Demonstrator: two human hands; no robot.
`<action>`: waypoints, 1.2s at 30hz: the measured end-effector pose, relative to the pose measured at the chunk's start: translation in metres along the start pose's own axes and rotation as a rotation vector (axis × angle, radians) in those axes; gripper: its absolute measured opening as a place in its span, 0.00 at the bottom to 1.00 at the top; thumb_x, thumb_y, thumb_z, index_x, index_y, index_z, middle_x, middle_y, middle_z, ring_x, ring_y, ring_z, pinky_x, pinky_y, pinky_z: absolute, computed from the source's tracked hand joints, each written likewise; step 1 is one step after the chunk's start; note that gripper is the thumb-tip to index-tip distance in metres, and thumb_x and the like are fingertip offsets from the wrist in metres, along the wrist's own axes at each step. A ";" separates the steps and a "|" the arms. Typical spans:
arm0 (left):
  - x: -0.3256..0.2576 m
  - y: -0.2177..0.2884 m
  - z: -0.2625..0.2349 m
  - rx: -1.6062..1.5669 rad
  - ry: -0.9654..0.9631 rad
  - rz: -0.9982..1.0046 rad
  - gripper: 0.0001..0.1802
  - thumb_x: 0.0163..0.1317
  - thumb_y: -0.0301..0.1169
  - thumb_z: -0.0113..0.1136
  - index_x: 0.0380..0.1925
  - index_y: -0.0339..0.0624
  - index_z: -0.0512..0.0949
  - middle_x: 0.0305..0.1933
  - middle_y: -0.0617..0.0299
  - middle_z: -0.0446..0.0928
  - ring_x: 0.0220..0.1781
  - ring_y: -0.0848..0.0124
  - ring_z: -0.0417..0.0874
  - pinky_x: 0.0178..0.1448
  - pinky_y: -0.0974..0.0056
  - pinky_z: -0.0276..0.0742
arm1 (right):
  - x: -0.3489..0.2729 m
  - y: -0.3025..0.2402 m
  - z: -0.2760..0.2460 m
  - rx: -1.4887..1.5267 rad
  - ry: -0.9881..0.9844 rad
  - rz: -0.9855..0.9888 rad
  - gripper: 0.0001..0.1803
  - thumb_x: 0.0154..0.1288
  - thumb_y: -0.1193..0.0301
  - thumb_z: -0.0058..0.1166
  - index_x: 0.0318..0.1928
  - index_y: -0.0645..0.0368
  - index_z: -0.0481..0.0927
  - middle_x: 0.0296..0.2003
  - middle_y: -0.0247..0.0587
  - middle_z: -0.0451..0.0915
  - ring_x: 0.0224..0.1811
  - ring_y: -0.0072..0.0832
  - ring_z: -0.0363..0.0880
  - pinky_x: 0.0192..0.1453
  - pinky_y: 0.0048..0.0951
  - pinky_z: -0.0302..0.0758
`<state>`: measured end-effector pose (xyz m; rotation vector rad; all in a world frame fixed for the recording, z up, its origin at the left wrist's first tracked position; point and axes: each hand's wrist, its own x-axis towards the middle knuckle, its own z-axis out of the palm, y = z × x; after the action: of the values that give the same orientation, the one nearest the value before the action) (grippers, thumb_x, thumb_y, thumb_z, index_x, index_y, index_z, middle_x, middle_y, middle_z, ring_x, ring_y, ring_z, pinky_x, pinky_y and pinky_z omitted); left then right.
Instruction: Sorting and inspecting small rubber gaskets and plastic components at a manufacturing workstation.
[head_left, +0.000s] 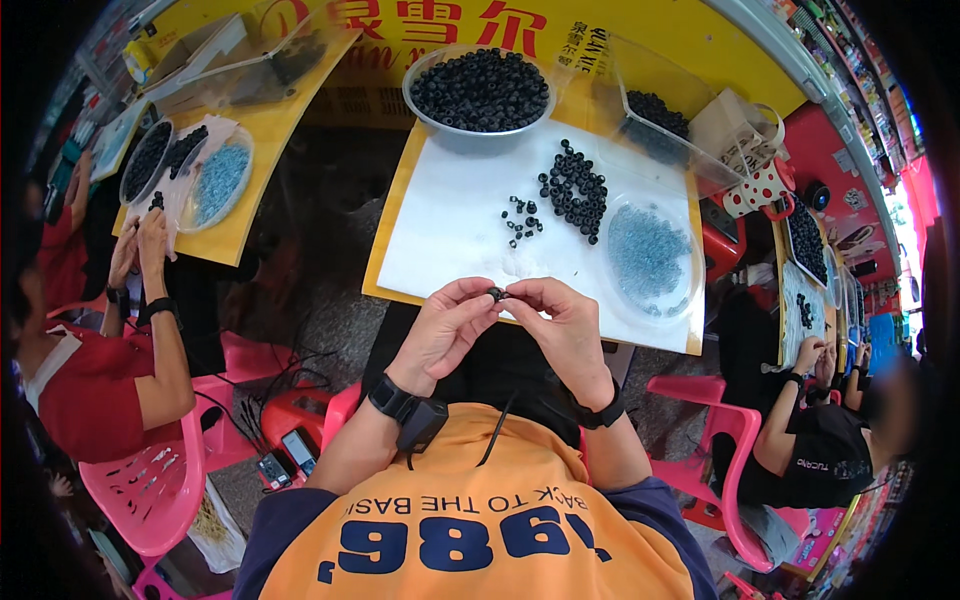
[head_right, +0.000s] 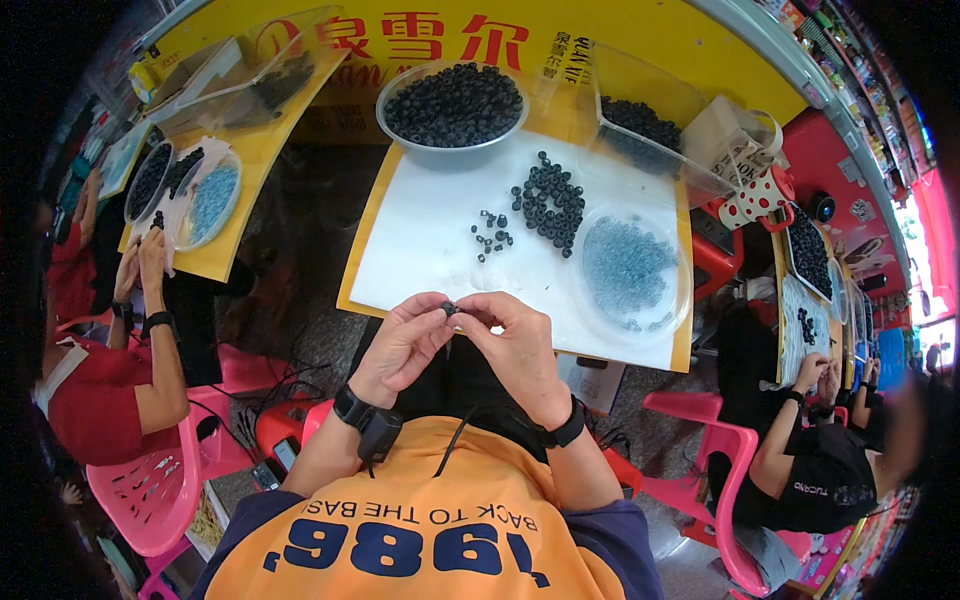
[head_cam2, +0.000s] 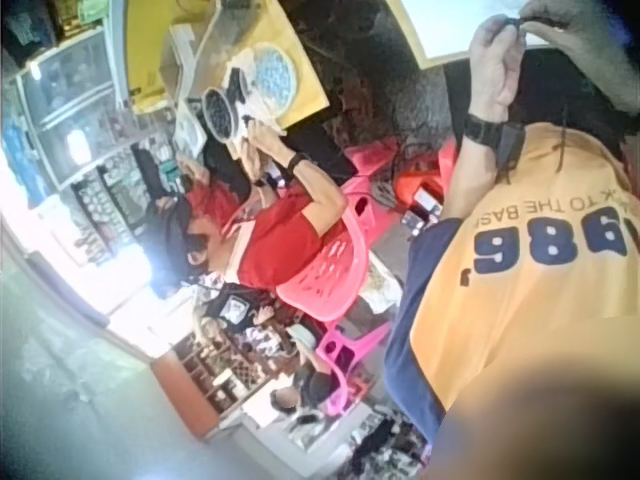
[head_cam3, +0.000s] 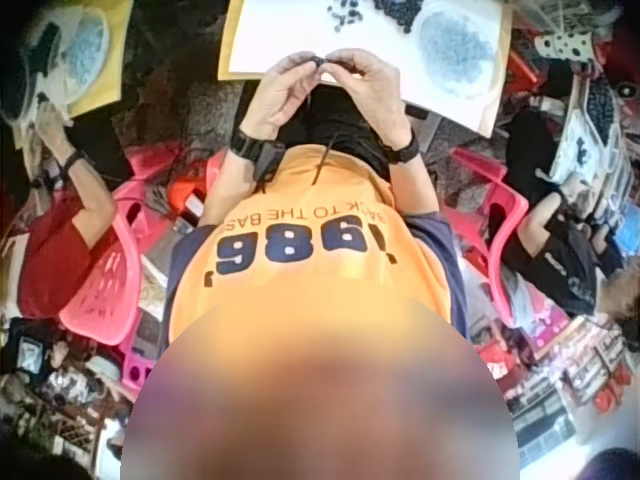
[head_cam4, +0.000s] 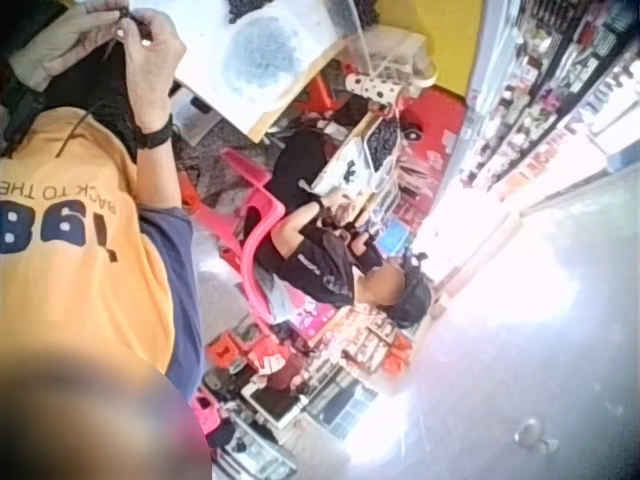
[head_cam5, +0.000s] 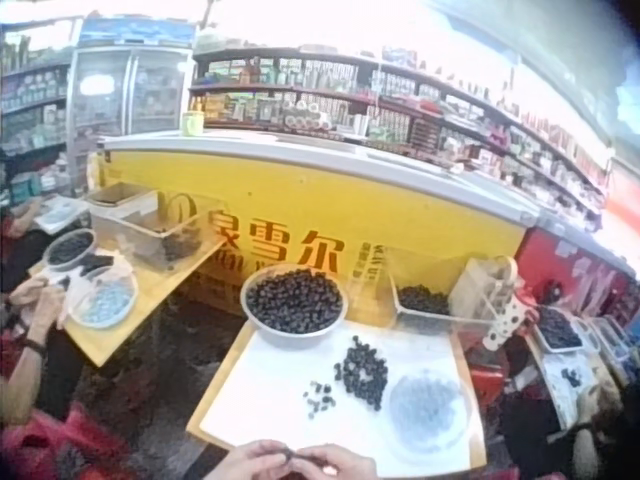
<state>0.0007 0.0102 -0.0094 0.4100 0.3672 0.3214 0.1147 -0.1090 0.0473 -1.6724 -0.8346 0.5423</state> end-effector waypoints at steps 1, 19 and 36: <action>-0.001 0.000 0.000 0.016 -0.017 0.013 0.11 0.62 0.19 0.58 0.45 0.34 0.77 0.43 0.57 0.80 0.44 0.71 0.82 0.51 0.70 0.81 | -0.001 -0.001 0.000 0.004 -0.001 0.000 0.07 0.57 0.77 0.62 0.38 0.64 0.82 0.31 0.37 0.83 0.31 0.20 0.80 0.35 0.21 0.76; -0.005 0.004 0.001 0.127 -0.119 -0.179 0.14 0.61 0.22 0.60 0.47 0.41 0.73 0.41 0.60 0.79 0.40 0.74 0.81 0.47 0.71 0.80 | -0.006 0.015 -0.015 -0.118 -0.192 -0.258 0.17 0.53 0.76 0.65 0.46 0.57 0.83 0.40 0.38 0.80 0.37 0.26 0.79 0.40 0.25 0.77; 0.001 0.000 -0.002 0.129 -0.096 -0.367 0.14 0.66 0.28 0.57 0.49 0.39 0.71 0.46 0.54 0.79 0.42 0.70 0.82 0.45 0.71 0.80 | 0.017 0.010 -0.037 -0.059 -0.325 0.044 0.11 0.57 0.78 0.60 0.43 0.63 0.83 0.35 0.36 0.84 0.37 0.22 0.81 0.42 0.22 0.76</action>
<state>0.0006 0.0114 -0.0113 0.4728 0.3620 -0.0805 0.1547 -0.1207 0.0484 -1.6834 -1.0567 0.8423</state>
